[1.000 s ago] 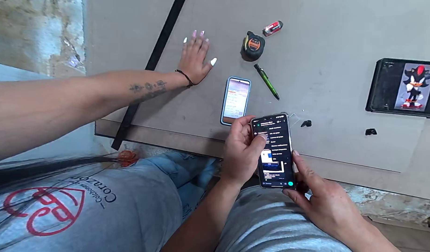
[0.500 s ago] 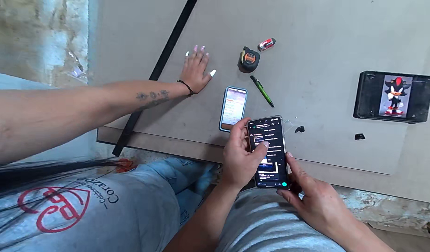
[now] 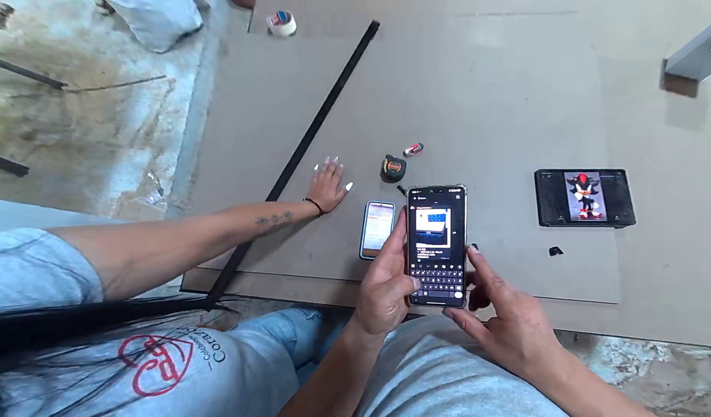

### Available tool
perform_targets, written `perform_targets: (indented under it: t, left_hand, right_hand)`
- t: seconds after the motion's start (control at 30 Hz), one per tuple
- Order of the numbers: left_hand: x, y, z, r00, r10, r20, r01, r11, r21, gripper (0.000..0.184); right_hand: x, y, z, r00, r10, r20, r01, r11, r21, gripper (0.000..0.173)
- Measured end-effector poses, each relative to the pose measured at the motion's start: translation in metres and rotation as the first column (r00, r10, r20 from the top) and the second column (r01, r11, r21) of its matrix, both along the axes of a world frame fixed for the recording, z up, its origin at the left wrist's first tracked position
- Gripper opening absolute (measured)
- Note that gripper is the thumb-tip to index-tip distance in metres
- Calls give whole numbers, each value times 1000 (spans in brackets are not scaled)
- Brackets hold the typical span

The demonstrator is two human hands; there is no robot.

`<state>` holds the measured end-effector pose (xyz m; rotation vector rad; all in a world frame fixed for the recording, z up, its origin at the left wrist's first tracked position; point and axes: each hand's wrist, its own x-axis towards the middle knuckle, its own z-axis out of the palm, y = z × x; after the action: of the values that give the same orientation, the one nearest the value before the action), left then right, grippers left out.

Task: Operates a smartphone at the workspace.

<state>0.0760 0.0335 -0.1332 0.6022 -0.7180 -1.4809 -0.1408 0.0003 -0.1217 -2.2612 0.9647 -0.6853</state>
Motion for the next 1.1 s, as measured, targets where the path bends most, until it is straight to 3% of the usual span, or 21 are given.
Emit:
perform_targets:
  t: [0.17, 0.5, 0.57, 0.67, 0.7, 0.87, 1.1]
  left_hand:
    - [4, -15, 22, 997, -80, 19, 82, 992, -97, 102]
    - [12, -34, 33, 964, -258, 59, 265, 944, -197, 117]
    - [10, -33, 34, 983, -173, 65, 181, 969, -168, 99]
    - [2, -35, 41, 986, 102, 131, -103, 995, 5, 36]
    - [1, -37, 45, 975, 153, 159, -164, 985, 56, 32]
    - [-9, -48, 57, 932, 281, 228, -321, 933, 163, 38]
    - [-18, -58, 61, 921, 334, 202, -379, 887, 265, 47]
  right_hand:
    - [-1, -11, 19, 992, 8, 129, 21, 974, -227, 86]
    - [-9, -18, 21, 971, 25, 239, 18, 984, -177, 79]
    - [-9, -19, 20, 972, 38, 231, 4, 984, -181, 79]
    - [-9, -21, 15, 978, 63, 197, -20, 977, -214, 78]
    - [-8, -21, 14, 980, 78, 182, -35, 973, -227, 77]
    - [-6, -23, 11, 977, 122, 173, -72, 961, -267, 73]
    - [-11, -27, 6, 979, 109, 173, -53, 953, -298, 75]
